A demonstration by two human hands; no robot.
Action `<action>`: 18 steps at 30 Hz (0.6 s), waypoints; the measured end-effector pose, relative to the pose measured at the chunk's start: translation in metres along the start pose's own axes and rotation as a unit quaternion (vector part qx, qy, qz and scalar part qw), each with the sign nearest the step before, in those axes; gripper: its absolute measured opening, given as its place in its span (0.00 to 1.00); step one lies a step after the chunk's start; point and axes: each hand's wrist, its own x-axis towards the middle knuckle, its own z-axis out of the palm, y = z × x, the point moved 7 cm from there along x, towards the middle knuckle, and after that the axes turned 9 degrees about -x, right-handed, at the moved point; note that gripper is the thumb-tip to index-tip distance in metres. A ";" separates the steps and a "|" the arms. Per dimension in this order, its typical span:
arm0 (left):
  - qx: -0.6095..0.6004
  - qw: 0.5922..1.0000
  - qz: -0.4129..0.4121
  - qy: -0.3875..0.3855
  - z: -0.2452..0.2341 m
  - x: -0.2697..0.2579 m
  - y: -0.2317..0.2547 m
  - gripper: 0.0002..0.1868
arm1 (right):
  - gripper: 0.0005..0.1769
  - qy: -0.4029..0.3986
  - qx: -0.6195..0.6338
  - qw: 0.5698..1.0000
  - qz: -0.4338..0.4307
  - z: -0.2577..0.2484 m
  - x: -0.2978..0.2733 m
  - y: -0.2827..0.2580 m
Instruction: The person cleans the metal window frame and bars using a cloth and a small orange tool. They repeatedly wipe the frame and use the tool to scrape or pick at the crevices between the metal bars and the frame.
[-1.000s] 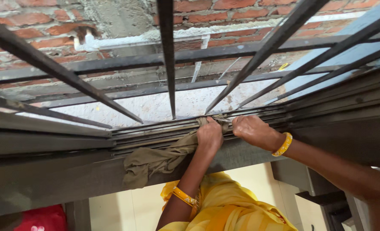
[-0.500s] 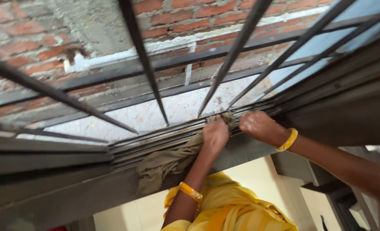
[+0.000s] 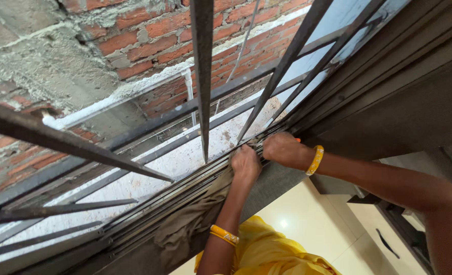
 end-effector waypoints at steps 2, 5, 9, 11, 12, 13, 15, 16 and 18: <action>0.011 1.000 0.006 0.002 0.002 0.005 0.009 0.23 | 0.03 -0.028 0.028 0.999 0.030 0.003 -0.007 0.007; -0.039 0.997 0.050 0.042 -0.013 -0.004 0.010 0.12 | 0.03 0.136 0.114 0.983 0.050 -0.026 -0.022 0.013; -0.039 0.998 0.052 0.011 -0.019 -0.001 0.005 0.16 | 0.04 0.090 0.142 0.976 0.137 -0.020 -0.056 0.024; -0.023 0.996 0.087 0.022 -0.014 0.001 0.012 0.14 | 0.05 -0.064 0.081 0.971 0.214 0.008 -0.079 0.024; -0.030 0.997 0.069 0.022 -0.010 0.001 0.010 0.15 | 0.04 -0.077 0.126 0.951 0.270 0.018 -0.090 0.022; -0.038 0.998 0.052 0.025 -0.008 0.007 0.012 0.15 | 0.04 -0.086 0.167 0.927 0.325 0.029 -0.100 0.023; -0.044 0.998 0.034 0.034 -0.006 0.015 0.016 0.16 | 0.04 -0.085 0.223 0.893 0.382 0.048 -0.111 0.021; -0.043 0.998 0.032 0.041 -0.003 0.017 0.018 0.16 | 0.03 -0.076 0.240 0.887 0.386 0.056 -0.112 0.020; -0.037 0.997 0.020 0.059 0.006 0.024 0.022 0.17 | 0.04 -0.083 0.205 0.905 0.364 0.061 -0.112 0.013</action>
